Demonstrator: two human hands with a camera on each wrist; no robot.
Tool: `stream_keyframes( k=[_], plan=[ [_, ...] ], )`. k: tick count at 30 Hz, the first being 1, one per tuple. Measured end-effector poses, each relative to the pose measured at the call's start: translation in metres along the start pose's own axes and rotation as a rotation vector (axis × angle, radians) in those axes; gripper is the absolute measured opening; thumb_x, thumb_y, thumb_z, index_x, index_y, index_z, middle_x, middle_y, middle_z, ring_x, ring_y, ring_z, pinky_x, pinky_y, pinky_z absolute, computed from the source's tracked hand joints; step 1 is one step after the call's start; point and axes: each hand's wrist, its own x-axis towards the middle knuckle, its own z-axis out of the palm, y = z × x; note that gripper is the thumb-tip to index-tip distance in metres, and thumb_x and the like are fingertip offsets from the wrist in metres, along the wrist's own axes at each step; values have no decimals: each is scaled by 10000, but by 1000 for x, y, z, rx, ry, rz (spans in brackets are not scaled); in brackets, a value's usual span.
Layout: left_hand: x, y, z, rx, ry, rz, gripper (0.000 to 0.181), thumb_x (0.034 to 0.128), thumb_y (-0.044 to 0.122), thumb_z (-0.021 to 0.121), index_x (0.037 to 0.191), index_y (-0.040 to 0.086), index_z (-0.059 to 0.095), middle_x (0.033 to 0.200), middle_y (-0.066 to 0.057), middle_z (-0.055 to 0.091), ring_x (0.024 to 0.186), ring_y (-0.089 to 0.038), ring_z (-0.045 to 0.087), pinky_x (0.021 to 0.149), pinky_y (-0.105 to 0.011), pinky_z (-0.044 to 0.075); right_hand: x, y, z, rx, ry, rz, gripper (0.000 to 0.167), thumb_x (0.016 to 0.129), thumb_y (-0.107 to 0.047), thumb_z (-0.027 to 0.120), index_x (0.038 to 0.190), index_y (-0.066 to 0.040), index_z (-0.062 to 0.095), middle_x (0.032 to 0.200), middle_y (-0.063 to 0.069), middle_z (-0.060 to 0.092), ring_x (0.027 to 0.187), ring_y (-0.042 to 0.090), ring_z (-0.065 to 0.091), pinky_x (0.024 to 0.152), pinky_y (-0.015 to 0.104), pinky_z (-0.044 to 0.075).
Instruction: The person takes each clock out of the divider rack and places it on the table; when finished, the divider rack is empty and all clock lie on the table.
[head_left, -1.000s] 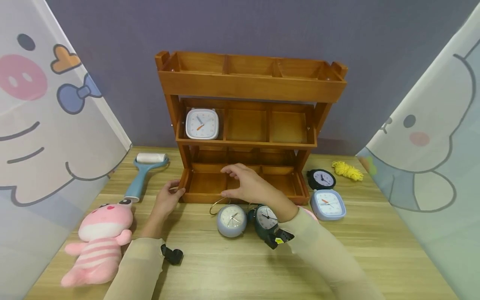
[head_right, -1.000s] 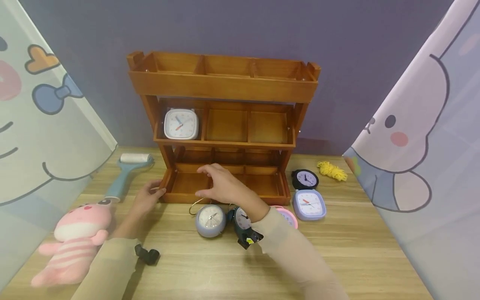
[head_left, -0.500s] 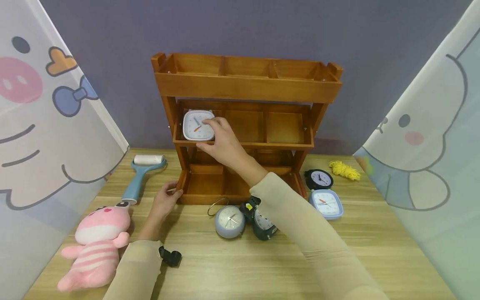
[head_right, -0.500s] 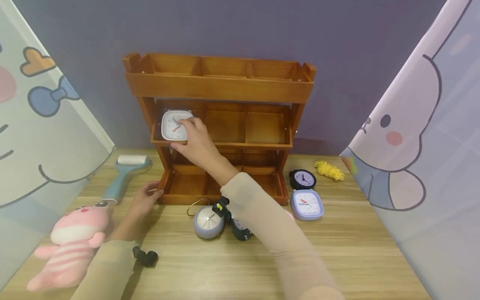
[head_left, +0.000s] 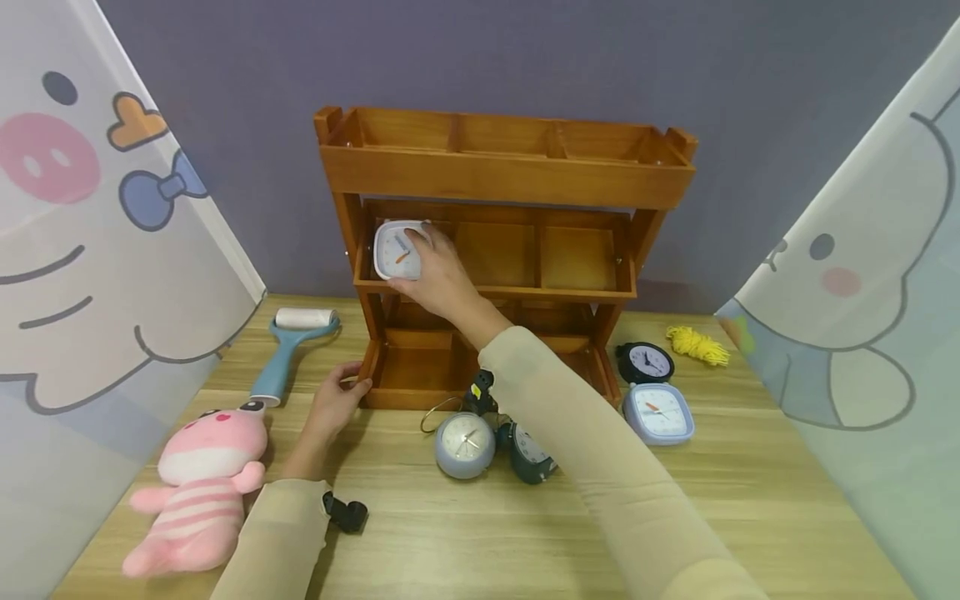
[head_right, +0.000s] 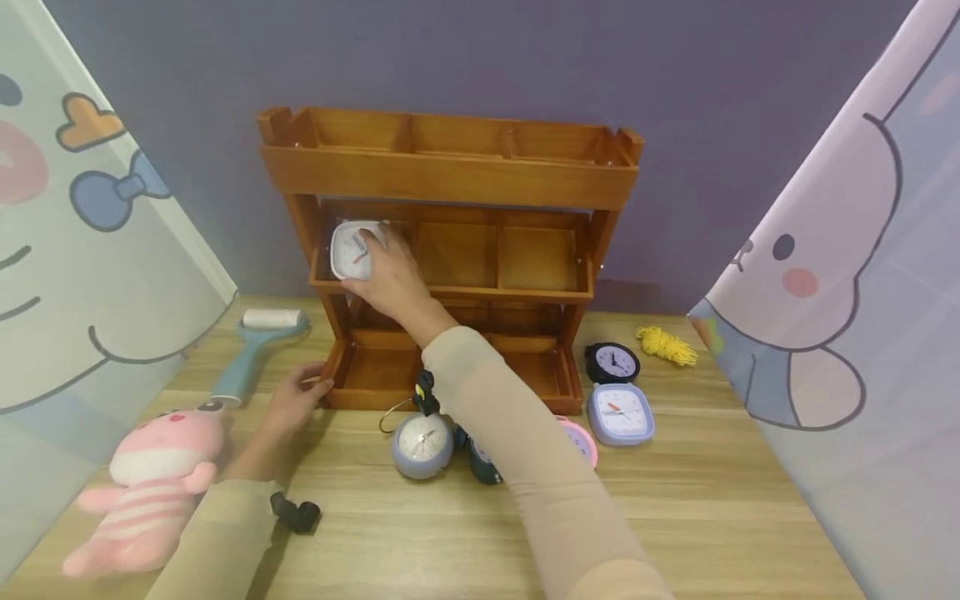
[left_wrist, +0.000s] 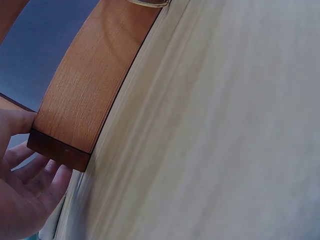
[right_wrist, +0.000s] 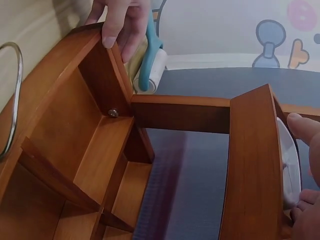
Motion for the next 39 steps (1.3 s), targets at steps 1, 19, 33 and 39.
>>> stream_keyframes(
  k=[1, 19, 33, 39],
  plan=[
    [0, 0, 0, 1, 2, 0, 484, 1000, 136, 550, 1428, -32, 398, 1353, -286, 463, 1237, -385, 461, 924, -436, 445, 1, 0, 0, -16, -2, 0, 819, 858, -425, 745, 1507, -107, 360, 1577, 130, 207, 1426, 269, 210, 1111, 336, 245],
    [1, 2, 2, 6, 13, 4, 465, 995, 138, 559, 1410, -22, 424, 1344, -266, 473, 1227, -374, 466, 915, -431, 451, 16, -9, 11, -26, 50, 136, 992, 785, -516, 778, 1535, -106, 273, 1578, 126, 160, 1420, 271, 208, 1113, 368, 251],
    [1, 1, 1, -1, 19, 19, 449, 994, 109, 549, 1398, -41, 423, 1342, -273, 471, 1220, -380, 467, 918, -431, 444, 22, -14, 12, 40, 44, 185, 986, 787, -468, 789, 1535, -92, 267, 1568, 137, 149, 1402, 296, 220, 1083, 352, 304],
    [2, -2, 1, -6, 17, 13, 452, 996, 118, 552, 1400, -40, 425, 1354, -267, 466, 1226, -381, 468, 928, -440, 446, 18, -11, 17, 39, 124, 146, 989, 747, -456, 823, 1510, -78, 320, 1531, 132, 223, 1364, 281, 271, 1057, 337, 331]
  ],
)
